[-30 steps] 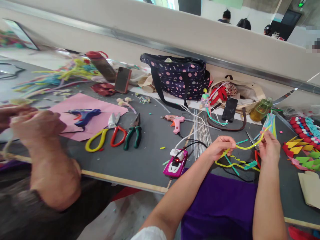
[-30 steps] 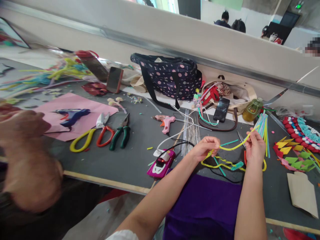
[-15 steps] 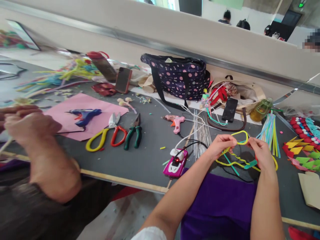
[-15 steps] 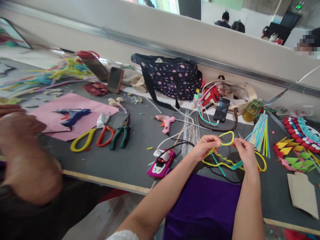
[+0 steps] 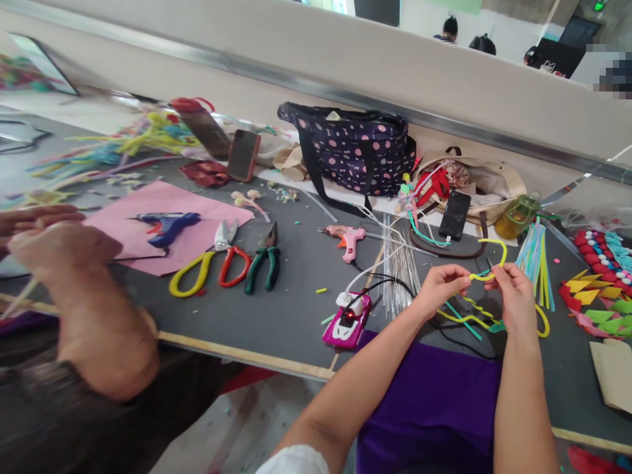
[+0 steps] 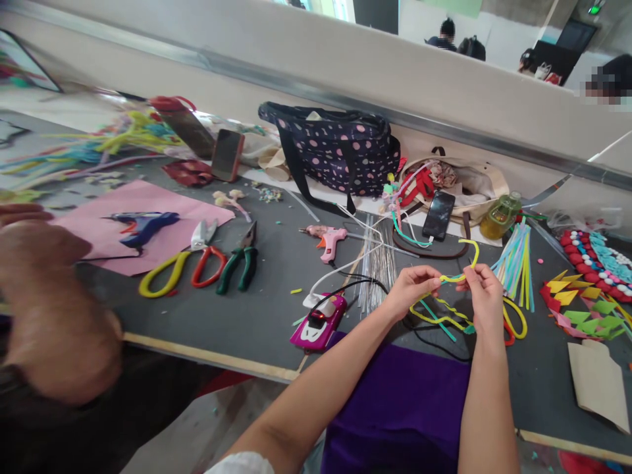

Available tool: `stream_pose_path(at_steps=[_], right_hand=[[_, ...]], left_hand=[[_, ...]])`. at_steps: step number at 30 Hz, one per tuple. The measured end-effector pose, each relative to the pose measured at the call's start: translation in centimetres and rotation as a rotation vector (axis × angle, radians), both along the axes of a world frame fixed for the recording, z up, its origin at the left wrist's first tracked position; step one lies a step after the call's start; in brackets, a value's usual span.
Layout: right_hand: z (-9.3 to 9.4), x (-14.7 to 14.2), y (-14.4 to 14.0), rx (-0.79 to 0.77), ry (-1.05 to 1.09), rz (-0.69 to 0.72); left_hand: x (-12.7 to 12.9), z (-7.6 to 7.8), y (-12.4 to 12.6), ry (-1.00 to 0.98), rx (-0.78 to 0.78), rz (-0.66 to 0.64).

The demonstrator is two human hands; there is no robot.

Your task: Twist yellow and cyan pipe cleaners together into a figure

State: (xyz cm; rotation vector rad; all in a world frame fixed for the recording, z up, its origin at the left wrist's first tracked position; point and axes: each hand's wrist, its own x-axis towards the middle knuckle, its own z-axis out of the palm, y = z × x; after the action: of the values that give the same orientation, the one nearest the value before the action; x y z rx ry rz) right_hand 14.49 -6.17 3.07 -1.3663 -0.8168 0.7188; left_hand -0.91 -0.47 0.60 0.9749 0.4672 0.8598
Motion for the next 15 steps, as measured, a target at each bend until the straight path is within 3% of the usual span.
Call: stream_pose_path(at_steps=[7, 11, 15], right_hand=[[-0.3, 0.5, 0.6, -0.076, 0.046, 0.078], [0.0, 1.1, 1.1, -0.14, 0.089, 0.232], [1.2, 1.6, 2.2, -0.189, -0.01, 0.412]], left_hand=[[-0.1, 0.1, -0.1, -0.07, -0.063, -0.08], [-0.4, 0.4, -0.1, -0.079, -0.049, -0.142], [-0.7, 0.7, -0.2, -0.079, -0.036, -0.192]])
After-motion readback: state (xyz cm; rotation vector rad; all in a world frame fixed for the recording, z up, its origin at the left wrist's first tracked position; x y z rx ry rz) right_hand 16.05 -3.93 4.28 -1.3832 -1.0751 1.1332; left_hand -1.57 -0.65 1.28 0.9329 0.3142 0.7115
